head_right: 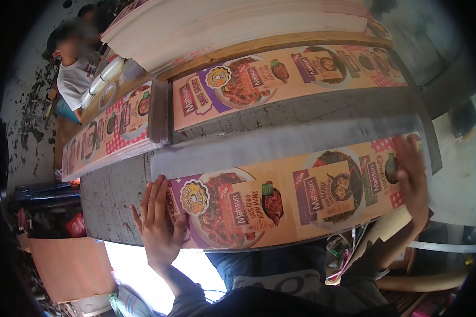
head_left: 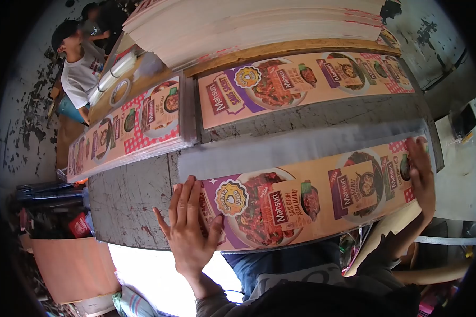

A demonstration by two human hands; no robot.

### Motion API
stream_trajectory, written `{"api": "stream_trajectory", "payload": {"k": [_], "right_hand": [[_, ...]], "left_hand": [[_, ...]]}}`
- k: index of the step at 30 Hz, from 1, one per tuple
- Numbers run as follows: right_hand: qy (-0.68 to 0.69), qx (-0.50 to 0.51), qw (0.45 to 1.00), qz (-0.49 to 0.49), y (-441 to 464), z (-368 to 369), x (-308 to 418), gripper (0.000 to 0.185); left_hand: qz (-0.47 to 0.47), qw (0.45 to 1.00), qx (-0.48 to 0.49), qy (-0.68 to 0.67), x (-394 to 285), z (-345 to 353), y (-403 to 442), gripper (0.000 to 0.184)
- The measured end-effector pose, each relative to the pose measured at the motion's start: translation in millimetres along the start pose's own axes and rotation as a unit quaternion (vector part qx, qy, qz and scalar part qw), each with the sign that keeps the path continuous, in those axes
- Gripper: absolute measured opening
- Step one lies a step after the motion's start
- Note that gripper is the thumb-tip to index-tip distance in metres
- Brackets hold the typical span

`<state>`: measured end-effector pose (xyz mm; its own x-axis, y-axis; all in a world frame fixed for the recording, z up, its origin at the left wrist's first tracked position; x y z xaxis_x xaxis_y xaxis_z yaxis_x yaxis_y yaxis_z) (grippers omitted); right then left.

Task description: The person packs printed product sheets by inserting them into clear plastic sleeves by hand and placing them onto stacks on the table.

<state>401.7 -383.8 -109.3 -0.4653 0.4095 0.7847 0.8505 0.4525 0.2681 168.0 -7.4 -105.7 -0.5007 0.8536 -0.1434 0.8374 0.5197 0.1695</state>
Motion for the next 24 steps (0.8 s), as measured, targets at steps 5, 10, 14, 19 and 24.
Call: {"api": "stream_trajectory", "payload": {"k": [5,10,14,19,24], "right_hand": [[-0.245,-0.07,0.965,0.059,1.2,-31.4,-23.9,0.039],[-0.23,-0.223,0.938,0.135,-24.8,-69.7,-52.2,0.036],[-0.294,-0.273,0.905,0.14,-32.3,-74.9,-48.8,0.037],[-0.181,-0.211,0.918,0.282,-23.8,-87.0,-81.0,0.039],[-0.019,-0.217,0.971,0.095,3.9,-95.8,-41.3,0.037]], "left_hand": [[0.059,0.992,-0.048,-0.105,1.0,-5.3,0.9,0.05],[-0.027,0.959,-0.177,-0.221,54.5,-21.4,-32.1,0.045],[-0.03,0.97,-0.063,-0.231,58.4,-6.7,-45.8,0.041],[-0.06,0.897,-0.114,-0.423,66.4,-9.3,-49.0,0.032],[-0.073,0.785,-0.239,-0.567,80.9,-26.1,-38.8,0.028]]}}
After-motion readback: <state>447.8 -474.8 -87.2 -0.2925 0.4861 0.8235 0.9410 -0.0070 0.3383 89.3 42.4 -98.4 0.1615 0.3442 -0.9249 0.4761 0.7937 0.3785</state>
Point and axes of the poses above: each hand's wrist, its own y-axis towards the middle knuckle, its own z-axis out of the palm, x = y × z, the point moved 9 cm from there along y, towards the middle knuckle, and after that the axes turned 1 degree about z, right-handed, at the moved point
